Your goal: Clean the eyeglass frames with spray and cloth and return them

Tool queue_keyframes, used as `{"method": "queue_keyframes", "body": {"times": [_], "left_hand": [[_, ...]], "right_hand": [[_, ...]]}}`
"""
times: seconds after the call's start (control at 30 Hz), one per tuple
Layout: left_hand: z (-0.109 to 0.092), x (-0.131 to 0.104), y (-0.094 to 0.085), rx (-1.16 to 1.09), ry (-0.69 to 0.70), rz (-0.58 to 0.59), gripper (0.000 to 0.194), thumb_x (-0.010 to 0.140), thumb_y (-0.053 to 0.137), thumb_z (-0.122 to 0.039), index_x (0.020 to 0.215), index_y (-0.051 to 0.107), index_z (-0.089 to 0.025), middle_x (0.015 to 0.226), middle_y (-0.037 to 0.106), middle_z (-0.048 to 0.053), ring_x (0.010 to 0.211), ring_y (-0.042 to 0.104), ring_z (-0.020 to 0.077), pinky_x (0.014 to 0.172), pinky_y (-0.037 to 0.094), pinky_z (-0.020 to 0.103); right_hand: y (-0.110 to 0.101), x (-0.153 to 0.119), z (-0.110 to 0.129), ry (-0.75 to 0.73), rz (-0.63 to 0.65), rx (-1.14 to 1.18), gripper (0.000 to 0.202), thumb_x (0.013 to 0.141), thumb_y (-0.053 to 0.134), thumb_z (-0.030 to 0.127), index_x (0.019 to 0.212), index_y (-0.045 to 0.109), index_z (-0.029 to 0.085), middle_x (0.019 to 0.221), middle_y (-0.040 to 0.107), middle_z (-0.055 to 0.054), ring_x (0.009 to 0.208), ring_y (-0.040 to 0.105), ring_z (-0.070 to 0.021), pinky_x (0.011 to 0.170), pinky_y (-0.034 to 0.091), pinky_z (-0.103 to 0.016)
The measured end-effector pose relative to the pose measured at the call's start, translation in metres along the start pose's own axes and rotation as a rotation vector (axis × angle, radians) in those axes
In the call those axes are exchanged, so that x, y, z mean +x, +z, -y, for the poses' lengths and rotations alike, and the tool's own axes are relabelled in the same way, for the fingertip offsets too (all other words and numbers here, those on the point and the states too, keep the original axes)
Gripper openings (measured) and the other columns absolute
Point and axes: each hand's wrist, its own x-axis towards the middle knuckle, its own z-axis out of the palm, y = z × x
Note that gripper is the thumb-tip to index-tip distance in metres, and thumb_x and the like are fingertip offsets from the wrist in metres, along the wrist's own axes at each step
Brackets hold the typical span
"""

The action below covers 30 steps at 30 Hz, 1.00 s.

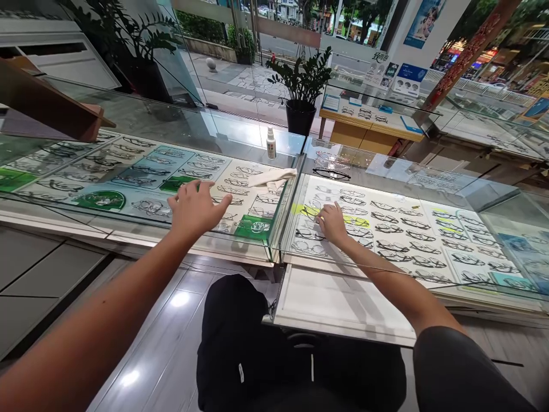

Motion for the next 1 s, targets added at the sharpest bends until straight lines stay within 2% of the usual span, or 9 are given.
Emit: {"method": "queue_keyframes", "body": {"times": [0.1, 0.27, 0.5, 0.77, 0.9, 1.0], "left_hand": [[0.0, -0.001, -0.001, -0.003, 0.002, -0.001, 0.079, 0.101, 0.039, -0.067, 0.158, 0.052, -0.014, 0.169, 0.043, 0.026, 0.159, 0.034, 0.0452, 0.125, 0.03, 0.071], [-0.001, -0.001, -0.001, -0.01, -0.008, -0.001, 0.077, 0.101, 0.04, -0.066, 0.157, 0.053, -0.015, 0.169, 0.043, 0.025, 0.16, 0.033, 0.0444, 0.126, 0.029, 0.071], [0.001, 0.0, 0.001, -0.016, -0.007, -0.017, 0.075, 0.101, 0.041, -0.067, 0.155, 0.055, -0.017, 0.168, 0.045, 0.024, 0.159, 0.035, 0.0434, 0.126, 0.029, 0.07], [0.0, 0.0, -0.001, -0.02, -0.027, -0.002, 0.076, 0.098, 0.039, -0.069, 0.154, 0.055, -0.021, 0.169, 0.045, 0.022, 0.159, 0.035, 0.0457, 0.127, 0.029, 0.068], [0.001, 0.0, 0.0, -0.021, -0.023, -0.01, 0.077, 0.098, 0.039, -0.07, 0.155, 0.055, -0.021, 0.168, 0.045, 0.022, 0.159, 0.035, 0.0455, 0.126, 0.029, 0.069], [0.001, 0.001, 0.0, -0.022, -0.018, 0.001, 0.078, 0.098, 0.038, -0.071, 0.155, 0.055, -0.021, 0.169, 0.044, 0.022, 0.159, 0.035, 0.0465, 0.126, 0.029, 0.069]], "right_hand": [[0.004, 0.015, -0.016, -0.022, 0.039, -0.04, 0.028, 0.107, 0.051, 0.024, 0.102, 0.079, 0.021, 0.114, 0.075, -0.012, 0.13, 0.059, -0.0317, 0.138, 0.01, -0.06], [0.009, 0.03, -0.033, -0.05, 0.129, -0.066, 0.028, 0.104, 0.055, 0.025, 0.097, 0.082, 0.022, 0.11, 0.076, -0.011, 0.126, 0.061, -0.0321, 0.138, 0.006, -0.063], [0.019, 0.036, -0.032, -0.061, 0.243, -0.078, 0.026, 0.099, 0.06, 0.022, 0.089, 0.084, 0.024, 0.104, 0.076, -0.011, 0.121, 0.062, -0.0328, 0.137, 0.001, -0.068], [0.027, 0.036, -0.03, -0.067, 0.303, -0.082, 0.026, 0.097, 0.061, 0.022, 0.085, 0.084, 0.026, 0.105, 0.077, -0.01, 0.118, 0.063, -0.0329, 0.135, 0.005, -0.071], [0.024, 0.035, -0.03, -0.061, 0.305, -0.076, 0.024, 0.097, 0.063, 0.027, 0.086, 0.084, 0.025, 0.108, 0.077, -0.01, 0.12, 0.063, -0.0321, 0.135, 0.008, -0.069], [0.02, 0.039, -0.035, -0.041, 0.272, -0.071, 0.031, 0.103, 0.057, 0.035, 0.092, 0.083, 0.023, 0.113, 0.076, -0.011, 0.122, 0.062, -0.0322, 0.135, 0.008, -0.068]]}}
